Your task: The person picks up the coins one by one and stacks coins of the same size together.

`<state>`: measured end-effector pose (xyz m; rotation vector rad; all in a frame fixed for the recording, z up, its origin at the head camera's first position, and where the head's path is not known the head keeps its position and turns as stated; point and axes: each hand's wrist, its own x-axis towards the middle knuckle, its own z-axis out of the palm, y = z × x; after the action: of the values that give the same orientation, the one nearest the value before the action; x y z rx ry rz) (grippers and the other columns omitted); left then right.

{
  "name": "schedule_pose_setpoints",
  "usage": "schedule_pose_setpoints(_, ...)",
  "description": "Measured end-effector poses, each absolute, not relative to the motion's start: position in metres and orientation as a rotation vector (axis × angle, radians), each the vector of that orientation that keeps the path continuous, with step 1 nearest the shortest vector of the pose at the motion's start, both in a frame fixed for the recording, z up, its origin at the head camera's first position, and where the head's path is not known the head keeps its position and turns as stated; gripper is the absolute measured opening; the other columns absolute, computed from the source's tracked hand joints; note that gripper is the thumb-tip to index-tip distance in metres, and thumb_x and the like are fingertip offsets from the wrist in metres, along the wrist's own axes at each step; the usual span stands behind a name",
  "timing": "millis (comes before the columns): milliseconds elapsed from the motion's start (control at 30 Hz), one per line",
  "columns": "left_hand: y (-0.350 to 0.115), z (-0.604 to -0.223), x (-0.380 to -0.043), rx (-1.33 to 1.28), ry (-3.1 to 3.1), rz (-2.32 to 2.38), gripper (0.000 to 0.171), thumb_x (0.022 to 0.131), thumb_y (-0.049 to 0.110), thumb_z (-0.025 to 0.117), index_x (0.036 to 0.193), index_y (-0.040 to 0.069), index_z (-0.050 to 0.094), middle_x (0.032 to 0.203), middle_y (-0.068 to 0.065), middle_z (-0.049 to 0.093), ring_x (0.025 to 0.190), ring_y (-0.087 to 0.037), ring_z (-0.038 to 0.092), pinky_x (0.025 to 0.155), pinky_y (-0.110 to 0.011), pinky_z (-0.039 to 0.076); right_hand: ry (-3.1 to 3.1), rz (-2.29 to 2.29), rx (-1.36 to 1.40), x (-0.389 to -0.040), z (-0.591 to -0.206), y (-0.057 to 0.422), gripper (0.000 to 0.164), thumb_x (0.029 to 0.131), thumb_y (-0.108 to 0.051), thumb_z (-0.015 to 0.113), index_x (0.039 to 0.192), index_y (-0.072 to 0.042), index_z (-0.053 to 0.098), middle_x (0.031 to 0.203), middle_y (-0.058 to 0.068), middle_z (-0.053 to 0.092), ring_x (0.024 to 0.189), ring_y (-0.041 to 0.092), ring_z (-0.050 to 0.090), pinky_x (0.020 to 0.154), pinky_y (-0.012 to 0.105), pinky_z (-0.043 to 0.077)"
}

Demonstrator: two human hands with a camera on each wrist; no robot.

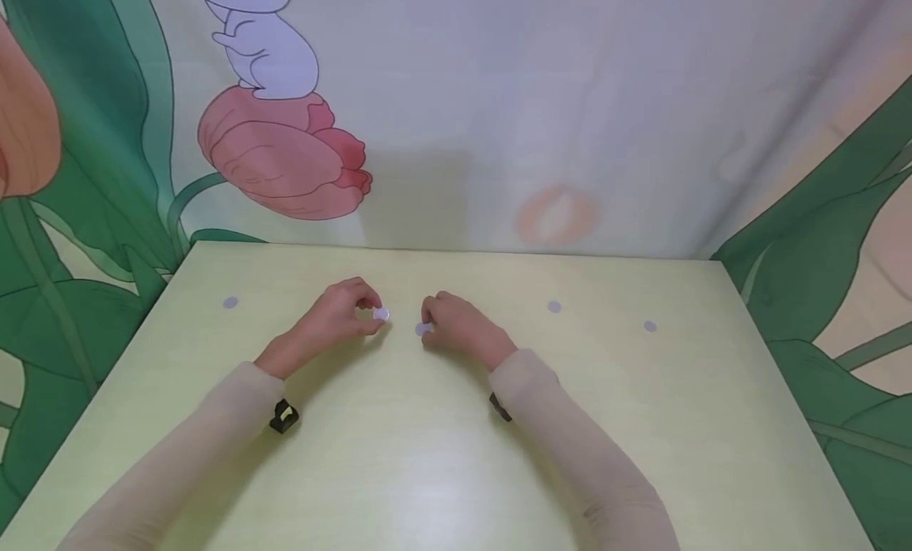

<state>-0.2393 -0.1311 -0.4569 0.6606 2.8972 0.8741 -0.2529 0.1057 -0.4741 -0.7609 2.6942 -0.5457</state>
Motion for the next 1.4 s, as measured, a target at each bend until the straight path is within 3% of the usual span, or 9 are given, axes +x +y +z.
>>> schedule_pose_setpoints(800, -0.11, -0.456, -0.239, 0.779, 2.895, 0.81, 0.025, 0.084, 0.017, 0.081, 0.1, 0.001, 0.07, 0.097, -0.007, 0.061, 0.095, -0.024, 0.058, 0.087, -0.037, 0.052, 2.672, -0.564, -0.718, -0.258, -0.475, 0.102, 0.021, 0.089, -0.017, 0.073, 0.104, -0.005, 0.064, 0.093, 0.004, 0.056, 0.084, 0.017, 0.05, 0.076, 0.029, 0.044)
schedule_pose_setpoints(1400, -0.085, -0.475, -0.259, 0.838, 2.795, 0.715, 0.024, 0.084, 0.016, 0.083, 0.098, -0.001, 0.072, 0.096, -0.008, 0.064, 0.09, -0.022, 0.059, 0.086, -0.035, 0.052, 2.684, -0.596, -0.787, -0.259, -0.475, 0.104, 0.02, 0.087, -0.015, 0.074, 0.1, -0.005, 0.064, 0.09, 0.003, 0.055, 0.083, 0.017, 0.049, 0.073, 0.029, 0.042)
